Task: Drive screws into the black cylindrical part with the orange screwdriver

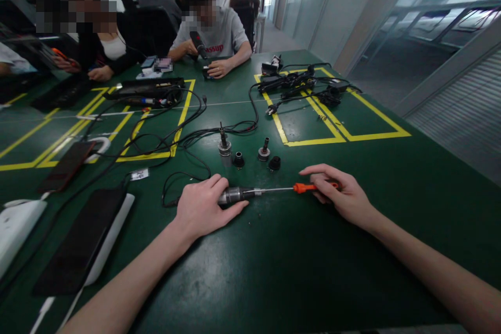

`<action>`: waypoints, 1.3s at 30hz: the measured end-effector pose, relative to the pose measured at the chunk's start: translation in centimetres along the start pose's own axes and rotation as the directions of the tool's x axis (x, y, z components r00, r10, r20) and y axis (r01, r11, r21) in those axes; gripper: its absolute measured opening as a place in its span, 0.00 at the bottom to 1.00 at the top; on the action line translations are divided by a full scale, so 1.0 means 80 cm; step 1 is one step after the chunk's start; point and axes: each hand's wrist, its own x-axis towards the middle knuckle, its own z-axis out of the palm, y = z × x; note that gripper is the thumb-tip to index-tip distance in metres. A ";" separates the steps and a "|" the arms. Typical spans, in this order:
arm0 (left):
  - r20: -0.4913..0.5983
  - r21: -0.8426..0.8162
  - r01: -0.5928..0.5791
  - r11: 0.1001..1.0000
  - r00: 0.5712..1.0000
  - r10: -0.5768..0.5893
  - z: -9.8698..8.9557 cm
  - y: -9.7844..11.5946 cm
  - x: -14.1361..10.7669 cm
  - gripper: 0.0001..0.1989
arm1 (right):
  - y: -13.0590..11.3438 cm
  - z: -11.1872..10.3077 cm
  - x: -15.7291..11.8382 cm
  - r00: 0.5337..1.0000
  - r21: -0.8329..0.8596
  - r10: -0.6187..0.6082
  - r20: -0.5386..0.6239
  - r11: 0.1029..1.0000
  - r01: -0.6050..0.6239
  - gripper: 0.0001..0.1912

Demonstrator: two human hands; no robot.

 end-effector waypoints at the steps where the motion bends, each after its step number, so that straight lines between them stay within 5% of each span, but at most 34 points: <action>1: 0.000 0.002 -0.001 1.000 1.000 0.001 0.000 0.000 0.000 0.22 | 0.000 0.000 0.000 1.000 -0.005 -0.007 -0.011 1.000 0.007 0.16; 6: 0.016 0.002 -0.014 1.000 1.000 0.014 0.000 0.001 0.001 0.22 | 0.001 0.001 -0.002 0.990 0.027 -0.089 -0.108 0.995 0.092 0.24; 12: 0.012 -0.002 -0.014 1.000 1.000 0.014 0.001 0.001 0.001 0.22 | 0.001 -0.001 -0.001 1.000 0.028 -0.008 -0.010 1.000 0.009 0.18; 19: 0.028 0.004 -0.007 1.000 1.000 0.007 0.000 0.002 0.001 0.22 | -0.002 -0.001 0.001 0.998 0.026 -0.044 -0.048 0.999 0.045 0.17; 25: 0.040 -0.002 -0.003 1.000 0.999 0.003 -0.001 0.002 0.001 0.23 | 0.007 -0.001 0.000 0.999 0.007 0.039 0.000 0.999 -0.039 0.15; 31: 0.053 0.005 0.001 1.000 0.999 -0.001 -0.001 0.002 0.001 0.23 | 0.003 0.000 0.000 0.992 -0.010 -0.051 -0.118 0.999 0.050 0.21; 39: 0.061 -0.015 0.002 1.000 0.998 -0.001 -0.002 0.002 0.002 0.23 | 0.002 -0.002 0.001 0.999 -0.028 0.041 -0.021 0.999 -0.042 0.15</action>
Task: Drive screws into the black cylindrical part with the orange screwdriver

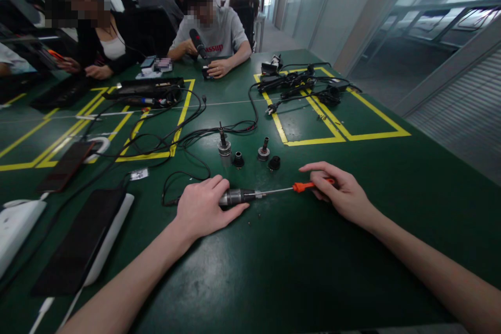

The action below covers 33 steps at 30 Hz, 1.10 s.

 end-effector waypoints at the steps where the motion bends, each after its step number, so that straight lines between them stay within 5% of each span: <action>1: -0.001 0.003 0.000 1.000 1.000 0.000 0.000 0.000 0.000 0.23 | 0.000 0.000 0.000 1.000 -0.001 -0.015 -0.001 1.000 0.015 0.14; 6: 0.001 0.011 0.008 1.000 1.000 -0.008 0.000 0.000 0.000 0.22 | -0.003 0.003 -0.001 0.993 0.048 -0.096 -0.063 0.994 0.099 0.24; 13: 0.006 0.008 0.011 1.000 1.000 -0.011 -0.001 -0.001 -0.001 0.22 | -0.001 0.000 -0.001 0.999 0.026 0.014 0.043 1.000 -0.015 0.16; 18: -0.001 0.011 0.008 1.000 1.000 -0.008 -0.001 -0.001 0.000 0.22 | -0.002 0.003 -0.001 0.996 0.051 -0.069 -0.063 0.996 0.073 0.23; 27: -0.002 0.005 0.007 1.000 1.000 -0.007 0.001 -0.001 -0.001 0.22 | -0.002 0.002 0.000 1.000 0.027 -0.014 0.019 1.000 0.014 0.14; 33: -0.009 0.012 0.011 1.000 1.000 -0.011 0.001 -0.002 -0.001 0.22 | -0.001 0.003 -0.001 0.996 -0.021 -0.086 -0.036 0.996 0.085 0.21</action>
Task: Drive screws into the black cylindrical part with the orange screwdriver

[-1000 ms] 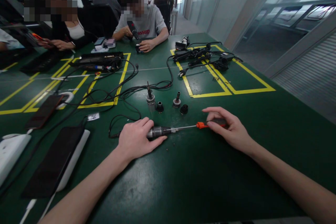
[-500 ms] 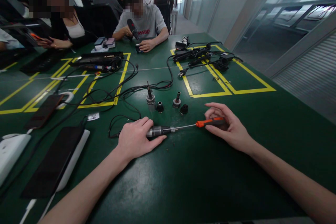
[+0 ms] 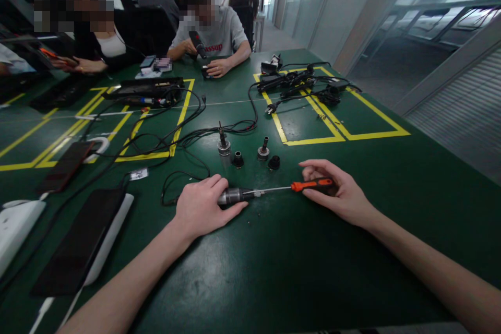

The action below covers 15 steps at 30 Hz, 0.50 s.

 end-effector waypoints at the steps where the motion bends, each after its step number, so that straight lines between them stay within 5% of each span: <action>1: 0.000 0.000 0.000 1.000 1.000 0.000 0.000 0.000 0.000 0.22 | 0.000 0.000 0.000 1.000 -0.014 -0.005 0.012 1.000 0.005 0.19; 15: -0.002 -0.014 -0.008 1.000 1.000 0.008 -0.001 0.000 0.000 0.22 | -0.003 -0.002 0.003 0.997 0.067 0.073 0.019 0.995 -0.074 0.19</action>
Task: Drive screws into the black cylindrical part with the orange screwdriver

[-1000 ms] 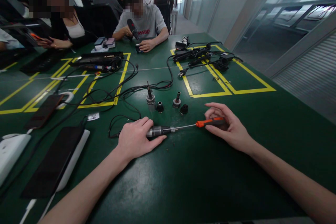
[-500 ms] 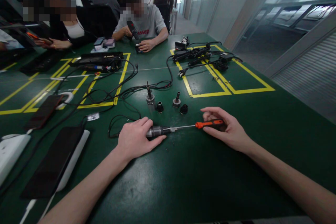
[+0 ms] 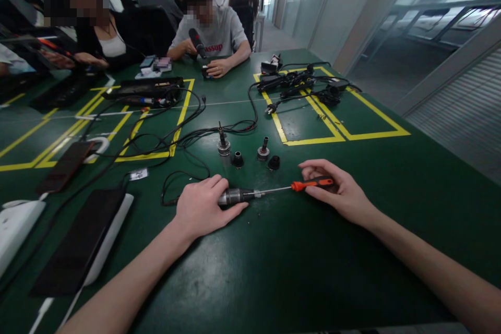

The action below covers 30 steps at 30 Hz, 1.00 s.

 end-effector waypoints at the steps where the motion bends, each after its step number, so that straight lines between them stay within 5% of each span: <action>1: 0.002 0.003 0.003 1.000 1.000 -0.003 0.000 0.000 0.000 0.22 | 0.000 0.000 0.000 1.000 0.001 0.006 0.004 1.000 -0.006 0.18; 7: 0.020 0.011 0.018 1.000 1.000 -0.018 -0.001 0.001 0.001 0.22 | -0.001 0.001 -0.002 0.998 -0.043 0.041 0.041 0.998 -0.039 0.15; 12: 0.022 0.005 0.009 1.000 1.000 -0.009 -0.001 0.001 0.001 0.22 | 0.001 0.000 -0.002 0.999 0.016 -0.034 -0.023 0.999 0.034 0.23; 19: 0.014 -0.007 0.006 1.000 1.000 -0.006 -0.001 0.000 0.000 0.22 | 0.007 -0.001 -0.002 0.997 -0.012 0.048 0.067 0.999 -0.047 0.16; 25: -0.010 0.000 -0.006 1.000 1.000 0.006 0.001 0.001 0.001 0.22 | 0.002 -0.002 -0.001 0.999 0.045 -0.020 -0.025 0.999 0.022 0.24; 30: -0.027 -0.004 -0.021 1.000 0.999 0.020 0.001 0.000 0.000 0.23 | 0.004 -0.002 0.000 0.999 0.005 -0.004 0.031 1.000 0.003 0.16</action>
